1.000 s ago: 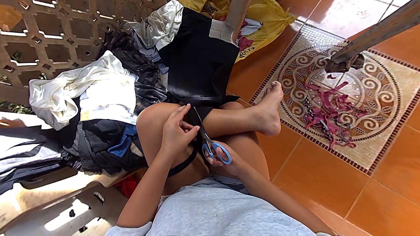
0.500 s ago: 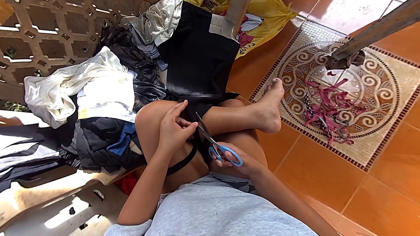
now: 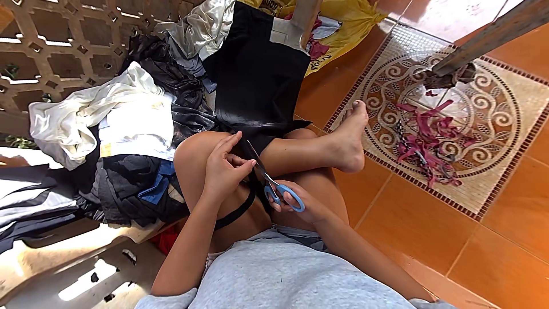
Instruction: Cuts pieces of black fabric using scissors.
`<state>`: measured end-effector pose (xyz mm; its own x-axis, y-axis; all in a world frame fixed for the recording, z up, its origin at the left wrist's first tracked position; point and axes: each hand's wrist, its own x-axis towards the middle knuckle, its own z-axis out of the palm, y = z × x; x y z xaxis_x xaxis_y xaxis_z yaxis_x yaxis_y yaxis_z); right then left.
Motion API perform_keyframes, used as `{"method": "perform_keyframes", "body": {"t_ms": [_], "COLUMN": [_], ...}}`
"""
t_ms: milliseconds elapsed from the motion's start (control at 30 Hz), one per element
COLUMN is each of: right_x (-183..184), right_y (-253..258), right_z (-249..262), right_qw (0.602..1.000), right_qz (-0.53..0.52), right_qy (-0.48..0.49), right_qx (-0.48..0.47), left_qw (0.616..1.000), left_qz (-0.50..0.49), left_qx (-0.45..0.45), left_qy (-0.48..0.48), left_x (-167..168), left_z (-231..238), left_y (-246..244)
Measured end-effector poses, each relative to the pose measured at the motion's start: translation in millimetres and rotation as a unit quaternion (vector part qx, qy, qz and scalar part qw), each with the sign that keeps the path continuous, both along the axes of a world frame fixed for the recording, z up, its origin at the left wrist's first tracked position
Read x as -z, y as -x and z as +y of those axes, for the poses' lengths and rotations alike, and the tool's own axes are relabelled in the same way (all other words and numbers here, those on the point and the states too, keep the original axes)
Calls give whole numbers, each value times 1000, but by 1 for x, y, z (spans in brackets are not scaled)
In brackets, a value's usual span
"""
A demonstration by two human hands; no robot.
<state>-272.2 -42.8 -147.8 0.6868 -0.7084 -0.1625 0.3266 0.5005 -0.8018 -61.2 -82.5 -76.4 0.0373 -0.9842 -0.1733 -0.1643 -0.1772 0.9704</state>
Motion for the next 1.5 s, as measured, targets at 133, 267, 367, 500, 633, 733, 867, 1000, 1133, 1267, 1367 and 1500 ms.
{"method": "perform_keyframes", "body": {"t_ms": [133, 267, 367, 500, 633, 733, 867, 1000, 1133, 1267, 1367, 1500], "right_x": [1, 1, 1, -1, -4, -5, -10, -12, 0, 2, 0, -5], "right_y": [-16, -19, -17, -15, -14, -14, -13, -14, -11, 7, 42, 90], "right_z": [6, 8, 7, 5, 5, 6, 7, 8, 5, 4, -3, -15], "right_qw": [999, 996, 994, 994, 994, 994, 994, 992, 989, 996, 984, 957], "right_qz": [-28, -53, -72, -78, -65, -56, -32, -35, -96, -35, 31, 76], "right_qy": [-33, -68, -77, -79, -89, -90, -91, -111, -110, -47, 49, 98], "right_qx": [32, 31, 22, 15, 19, 30, 44, 41, -22, -62, -167, -261], "left_qw": [1000, 999, 999, 999, 999, 999, 999, 999, 999, 999, 999, 998], "left_qz": [-10, -24, -23, -21, -27, -29, -25, -33, -22, 6, 32, 54], "left_qx": [0, 3, 5, 5, 5, 5, 5, 7, 7, -10, -17, -26], "left_qy": [16, 25, 28, 27, 26, 29, 35, 38, 38, 31, 28, 11], "left_x": [3, 5, 5, 5, 4, 5, 6, 7, 7, 4, 4, 1], "left_z": [2, 2, 2, 2, 2, 3, 3, 4, 5, 2, 0, -2], "left_y": [0, 0, 0, 0, 0, 0, 0, 0, 0, -1, -2, -1]}}
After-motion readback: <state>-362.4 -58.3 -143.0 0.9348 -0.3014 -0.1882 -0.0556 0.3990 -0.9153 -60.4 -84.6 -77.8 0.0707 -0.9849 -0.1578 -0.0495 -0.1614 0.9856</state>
